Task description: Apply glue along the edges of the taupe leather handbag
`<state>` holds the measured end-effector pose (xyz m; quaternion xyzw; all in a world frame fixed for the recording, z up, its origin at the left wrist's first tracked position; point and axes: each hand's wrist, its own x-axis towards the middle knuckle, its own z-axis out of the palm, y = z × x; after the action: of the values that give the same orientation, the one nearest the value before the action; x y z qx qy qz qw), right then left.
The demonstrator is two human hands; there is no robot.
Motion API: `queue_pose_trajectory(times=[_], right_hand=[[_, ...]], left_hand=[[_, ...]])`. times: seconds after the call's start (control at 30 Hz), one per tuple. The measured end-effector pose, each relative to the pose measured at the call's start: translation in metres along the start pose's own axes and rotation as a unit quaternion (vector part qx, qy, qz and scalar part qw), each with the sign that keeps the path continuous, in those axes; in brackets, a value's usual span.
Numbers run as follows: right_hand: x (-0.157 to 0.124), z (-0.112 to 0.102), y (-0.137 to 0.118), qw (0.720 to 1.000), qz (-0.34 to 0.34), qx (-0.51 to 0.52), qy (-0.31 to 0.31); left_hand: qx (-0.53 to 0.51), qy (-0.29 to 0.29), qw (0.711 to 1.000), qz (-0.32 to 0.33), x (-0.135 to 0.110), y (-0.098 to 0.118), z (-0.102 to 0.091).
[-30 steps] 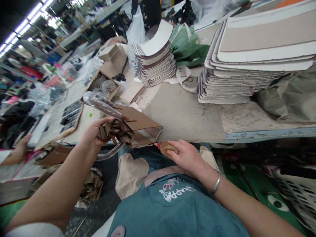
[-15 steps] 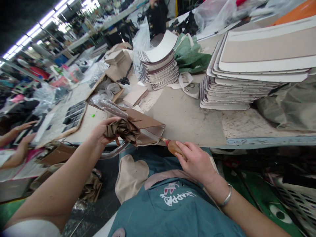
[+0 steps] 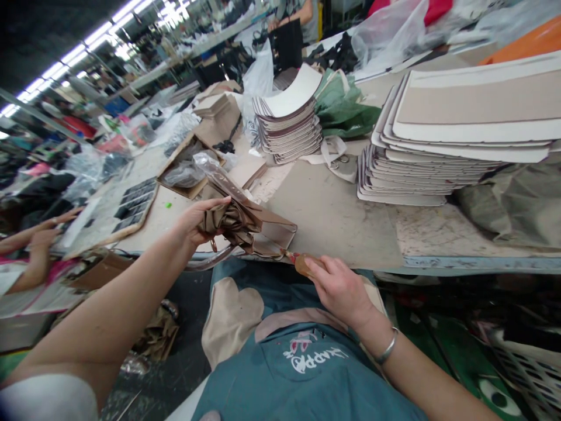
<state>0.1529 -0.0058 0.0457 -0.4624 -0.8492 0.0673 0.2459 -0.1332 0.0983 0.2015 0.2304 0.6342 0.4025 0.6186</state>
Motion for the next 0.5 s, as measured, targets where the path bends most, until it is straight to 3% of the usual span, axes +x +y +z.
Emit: queue_pose_trajectory(times=[0.2,0.4,0.5], right_hand=[[0.0,0.002,0.01,0.999,0.011,-0.013,0.034],[-0.008,0.006,0.014,0.998,-0.019,0.052,-0.008],[-0.009,0.007,0.016,0.999,-0.01,0.036,0.002]], left_hand=[[0.028,-0.006,0.999,0.015,0.008,0.005,0.007],[0.028,0.001,0.999,0.03,0.011,0.007,0.012],[0.03,0.003,0.999,0.034,0.014,0.007,0.013]])
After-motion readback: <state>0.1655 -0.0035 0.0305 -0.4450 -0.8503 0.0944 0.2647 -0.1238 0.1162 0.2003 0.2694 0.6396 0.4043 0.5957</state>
